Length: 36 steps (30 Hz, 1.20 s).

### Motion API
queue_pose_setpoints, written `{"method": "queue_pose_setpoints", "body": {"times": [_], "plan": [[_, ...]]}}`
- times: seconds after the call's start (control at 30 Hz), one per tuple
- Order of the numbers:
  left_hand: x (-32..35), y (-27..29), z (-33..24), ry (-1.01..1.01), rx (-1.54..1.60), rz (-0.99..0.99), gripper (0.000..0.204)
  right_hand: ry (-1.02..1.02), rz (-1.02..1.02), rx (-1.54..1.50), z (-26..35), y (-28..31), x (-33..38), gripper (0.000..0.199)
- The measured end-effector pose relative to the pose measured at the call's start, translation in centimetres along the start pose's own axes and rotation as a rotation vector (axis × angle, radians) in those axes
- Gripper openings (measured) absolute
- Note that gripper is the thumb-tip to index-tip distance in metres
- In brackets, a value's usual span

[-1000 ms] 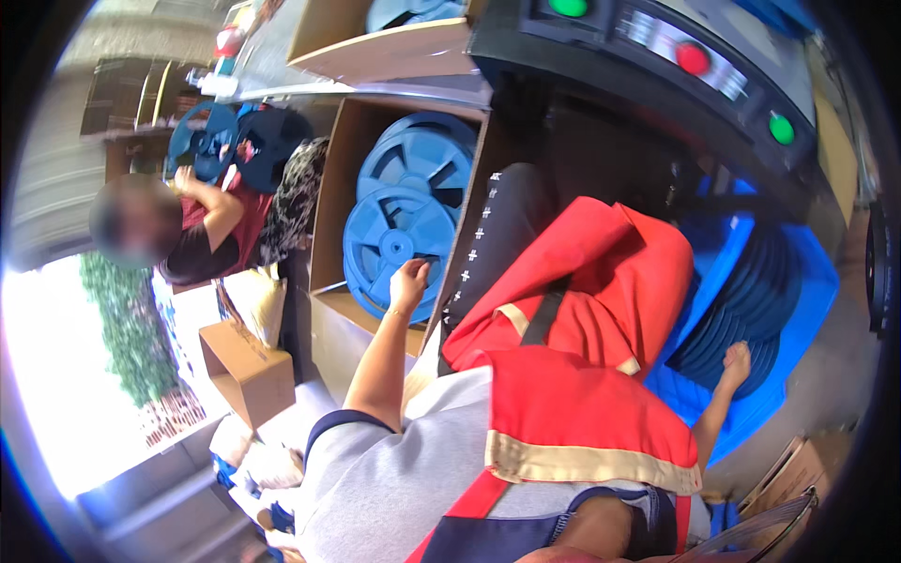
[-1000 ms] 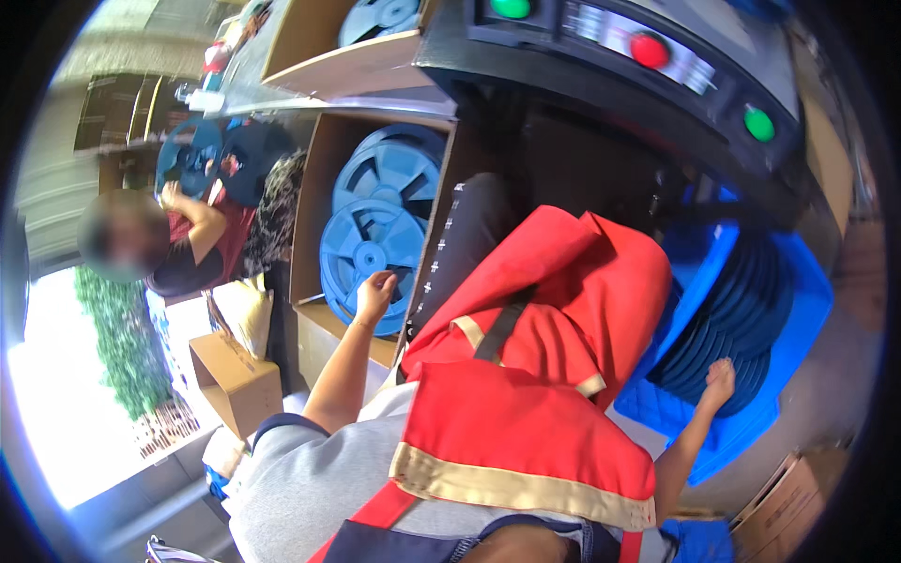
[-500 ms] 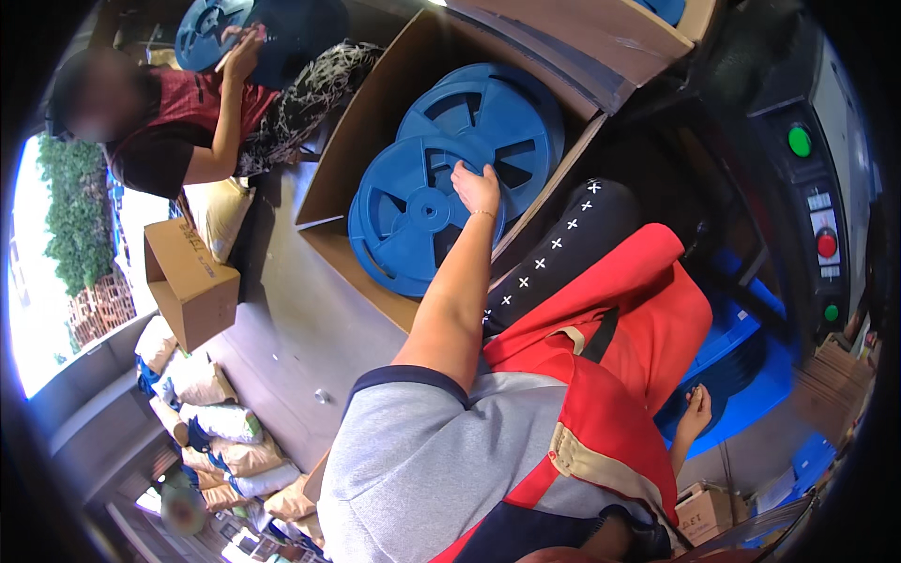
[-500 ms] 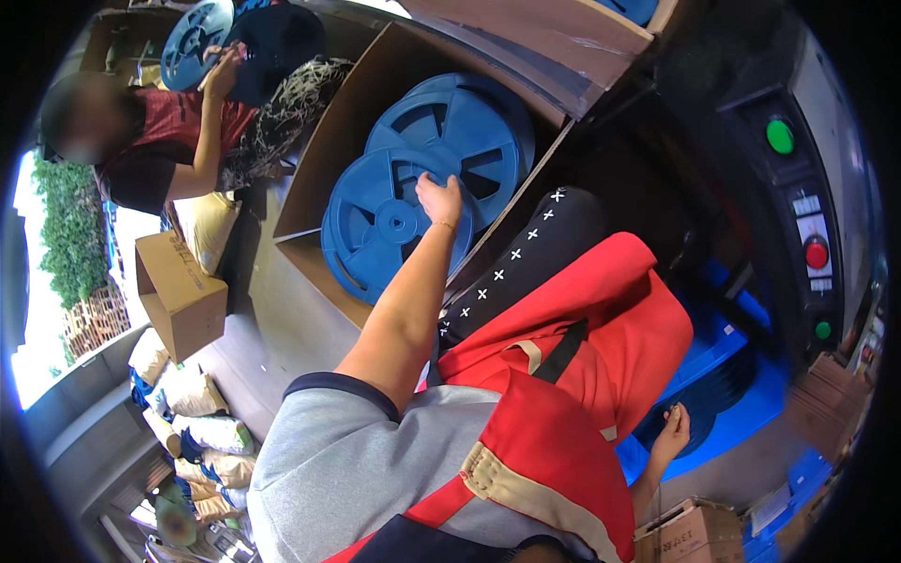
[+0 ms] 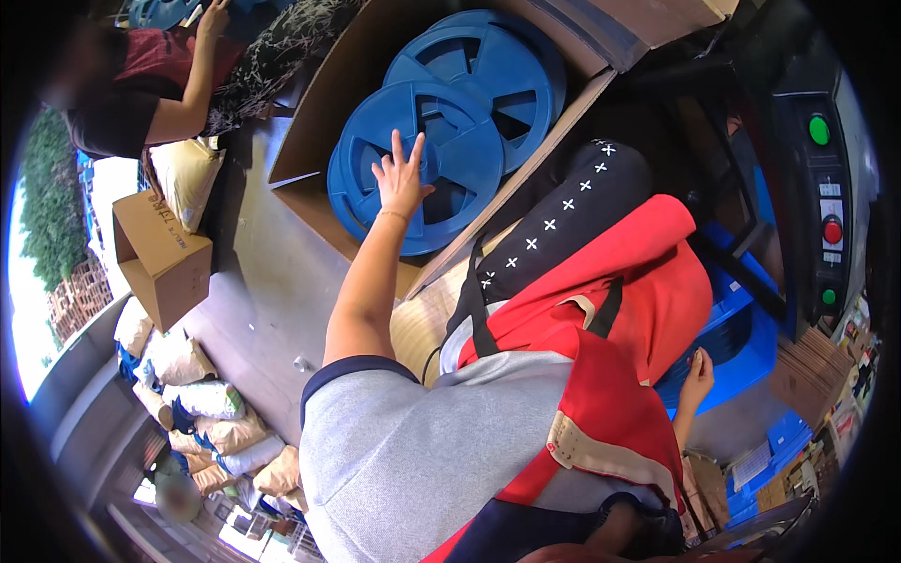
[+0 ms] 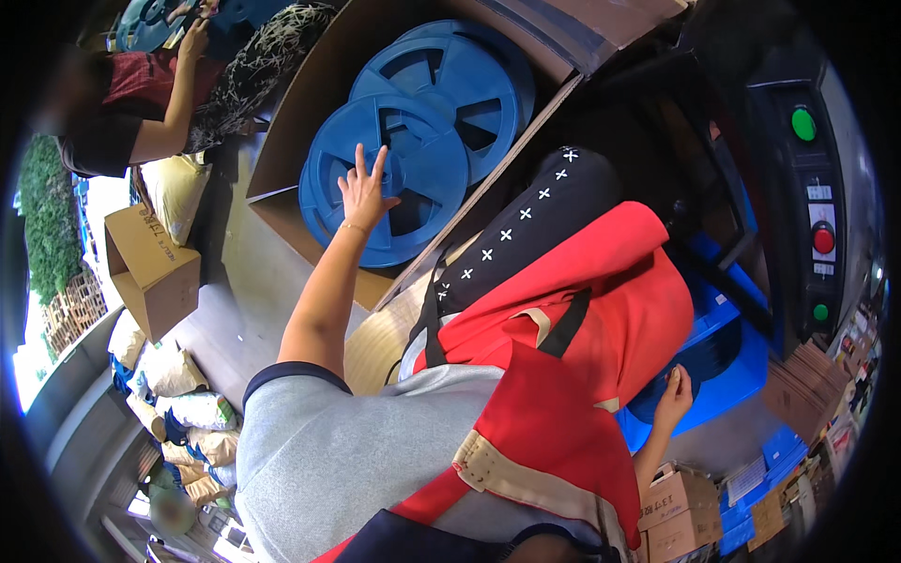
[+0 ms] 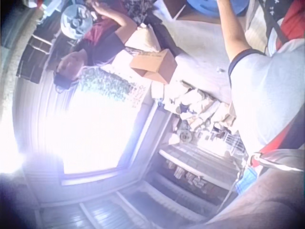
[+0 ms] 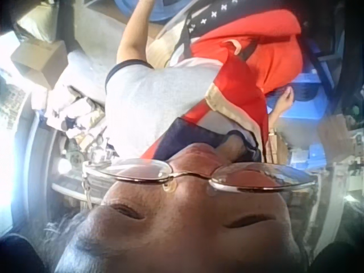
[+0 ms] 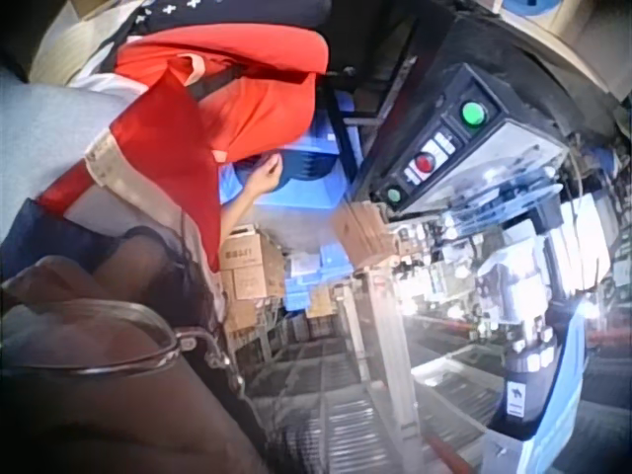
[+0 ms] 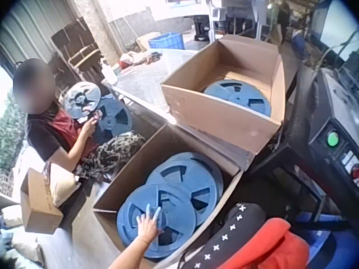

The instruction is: The person uses a machine to assemble two plastic reel halves together, then places the completed reels into a storage bin and stacks the bin.

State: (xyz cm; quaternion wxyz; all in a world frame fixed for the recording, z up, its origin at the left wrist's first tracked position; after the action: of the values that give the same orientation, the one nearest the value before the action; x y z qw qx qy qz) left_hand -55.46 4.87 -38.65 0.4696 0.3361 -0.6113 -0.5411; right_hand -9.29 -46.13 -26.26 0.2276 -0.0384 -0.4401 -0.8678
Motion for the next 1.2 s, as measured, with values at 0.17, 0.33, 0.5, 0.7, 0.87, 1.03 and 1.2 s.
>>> {"method": "queue_pose_setpoints", "body": {"times": [0.17,0.33,0.5,0.7,0.87,1.03,1.2], "plan": [[-1.9,-1.3,-1.3,0.045,-0.175,0.204,0.114,0.095,-0.015,-0.003,2.0,0.4,-1.0,0.027],[-2.3,2.0,-1.2,0.122,0.087,0.096,0.105,0.046,-0.066,-0.027,-1.1,1.1,0.6,0.026],[-7.2,5.2,-6.3,0.131,0.181,0.027,0.104,0.020,-0.006,0.089,-0.1,-0.7,1.4,0.024],[-13.9,2.4,-11.7,0.236,0.006,0.189,0.097,0.035,-0.065,0.066,2.2,0.7,1.6,0.025],[-17.5,1.2,-13.1,0.470,-0.010,0.150,0.050,0.052,-0.110,0.075,0.4,1.6,3.7,0.026],[-20.0,-0.7,-12.4,0.398,-0.384,0.015,0.054,-0.017,-0.105,0.175,2.7,0.7,3.5,0.021],[-19.2,-1.2,-16.1,0.013,-0.544,0.247,0.049,0.046,-0.256,0.105,0.6,0.3,6.3,0.016]]}}
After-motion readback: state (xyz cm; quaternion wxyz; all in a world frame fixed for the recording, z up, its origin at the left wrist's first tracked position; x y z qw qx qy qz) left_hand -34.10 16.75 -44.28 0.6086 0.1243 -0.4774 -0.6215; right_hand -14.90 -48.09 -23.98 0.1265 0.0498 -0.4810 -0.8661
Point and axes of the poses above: each hand's wrist, its own x-axis away from the middle knuckle, its own y-axis out of the back of the hand, z = x × y, the point moved 3 cm from there along -x, towards the middle knuckle, and after that the axes turned 5 degrees about -z, right-handed, at the moved point
